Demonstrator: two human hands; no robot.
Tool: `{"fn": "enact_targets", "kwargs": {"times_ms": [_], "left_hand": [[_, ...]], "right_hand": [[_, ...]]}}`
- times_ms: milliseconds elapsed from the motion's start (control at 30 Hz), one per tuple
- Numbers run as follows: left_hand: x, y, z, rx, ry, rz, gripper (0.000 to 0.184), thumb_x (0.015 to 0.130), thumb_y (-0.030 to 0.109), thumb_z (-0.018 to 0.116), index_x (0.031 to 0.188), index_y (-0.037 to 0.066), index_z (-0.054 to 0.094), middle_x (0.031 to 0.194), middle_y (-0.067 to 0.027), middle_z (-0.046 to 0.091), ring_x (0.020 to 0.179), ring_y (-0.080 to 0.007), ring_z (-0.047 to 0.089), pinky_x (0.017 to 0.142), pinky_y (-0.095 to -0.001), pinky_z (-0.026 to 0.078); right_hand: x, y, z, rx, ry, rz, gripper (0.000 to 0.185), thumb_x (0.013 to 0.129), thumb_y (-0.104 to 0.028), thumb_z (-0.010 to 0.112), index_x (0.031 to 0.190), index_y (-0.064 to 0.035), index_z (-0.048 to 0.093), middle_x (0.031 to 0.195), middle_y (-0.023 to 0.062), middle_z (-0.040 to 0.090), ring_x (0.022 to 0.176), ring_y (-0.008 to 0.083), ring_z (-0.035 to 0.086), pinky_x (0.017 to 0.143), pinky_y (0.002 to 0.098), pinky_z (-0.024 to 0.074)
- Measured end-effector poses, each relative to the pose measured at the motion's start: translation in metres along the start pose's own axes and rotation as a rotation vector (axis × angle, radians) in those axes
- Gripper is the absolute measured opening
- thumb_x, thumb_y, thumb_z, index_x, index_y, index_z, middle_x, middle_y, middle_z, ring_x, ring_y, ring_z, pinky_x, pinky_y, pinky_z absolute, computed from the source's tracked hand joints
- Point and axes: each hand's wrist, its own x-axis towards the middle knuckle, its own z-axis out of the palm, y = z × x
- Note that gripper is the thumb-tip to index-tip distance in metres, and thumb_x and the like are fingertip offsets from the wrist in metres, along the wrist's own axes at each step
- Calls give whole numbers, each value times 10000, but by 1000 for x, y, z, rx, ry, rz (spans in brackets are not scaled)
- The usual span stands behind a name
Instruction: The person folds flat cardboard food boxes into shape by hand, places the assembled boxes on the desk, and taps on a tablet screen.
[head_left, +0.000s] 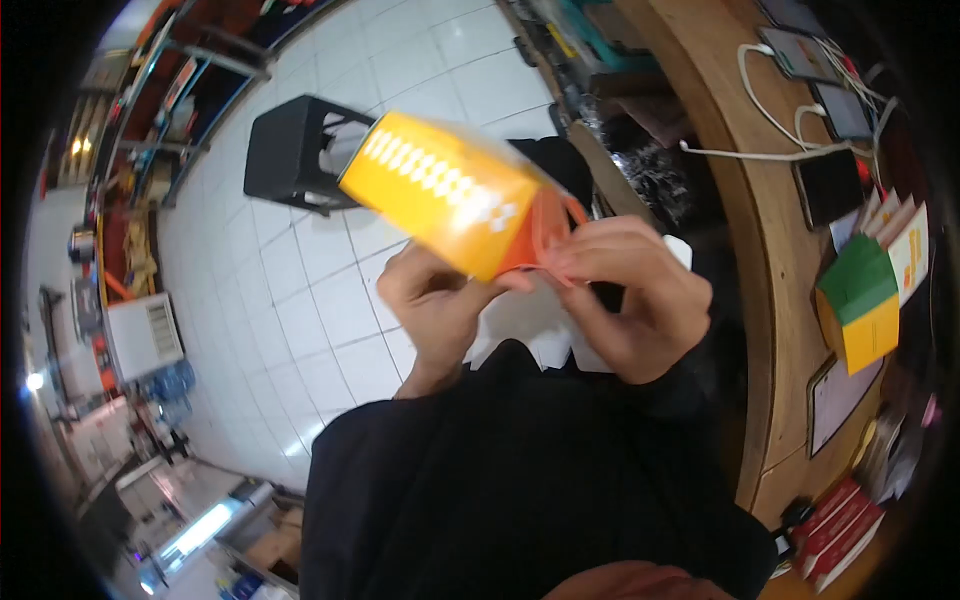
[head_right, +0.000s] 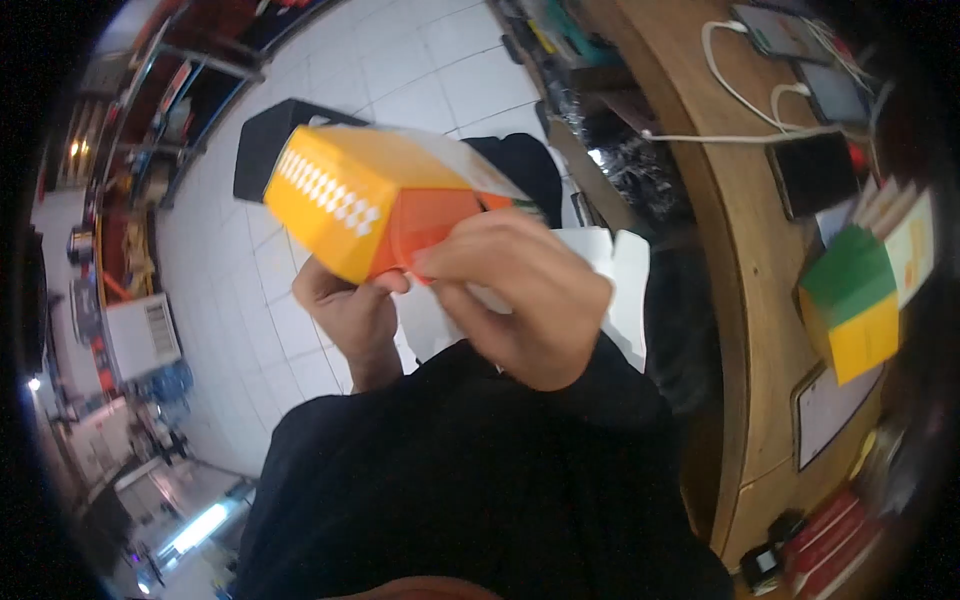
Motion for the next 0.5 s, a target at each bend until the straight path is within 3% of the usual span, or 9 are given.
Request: {"fn": "enact_targets", "kwargs": {"times_ms": [33, 167, 267, 367, 467, 500], "left_hand": [[0, -2, -2, -32, -38, 4, 318, 571, 55, 782, 827, -44, 621, 822, -67, 623, 709, -110, 567, 627, -221, 423], [4, 6, 0, -101, -105, -87, 377, 584, 6, 759, 911, -69, 587, 867, -77, 611, 833, -154, 584, 773, -288, 453], [2, 7, 2, -211, -105, -119, 375, 596, -47, 735, 935, -72, 576, 909, -82, 593, 848, -171, 584, 770, -294, 460], [0, 1, -1, -57, -137, -76, 373, 601, -103, 699, 949, -70, 570, 939, -84, 573, 846, -182, 583, 745, -279, 470], [-1, -8, 4, -67, -5, 84, 375, 606, -109, 686, 958, -67, 564, 934, -81, 564, 832, -174, 576, 709, -260, 478], [-2, -6, 7, -112, 27, 5, 344, 631, -66, 692, 953, -66, 569, 965, -91, 552, 843, -170, 566, 717, -264, 473]], "right_hand": [[0, 1, 1, 38, -6, 1, 229, 581, 102, 655, 790, 22, 606, 724, 97, 605, 673, 213, 598, 627, 289, 473], [2, 1, 0, -19, -76, 48, 215, 593, 96, 664, 783, 15, 605, 732, 100, 608, 676, 214, 599, 635, 284, 473], [7, 0, -5, -2, -205, 81, 199, 611, 80, 655, 792, 10, 611, 713, 101, 606, 673, 211, 602, 639, 287, 478], [4, 5, -3, -96, -207, -100, 174, 647, 36, 644, 816, 9, 615, 745, 91, 597, 658, 216, 591, 617, 289, 480], [5, -5, -1, -120, -285, 24, 214, 664, -18, 639, 877, -19, 619, 906, 92, 567, 780, 229, 565, 662, 287, 470], [3, -3, 2, -195, -236, -16, 243, 666, -65, 645, 908, -77, 624, 992, 91, 524, 862, 250, 527, 713, 328, 452]]}}
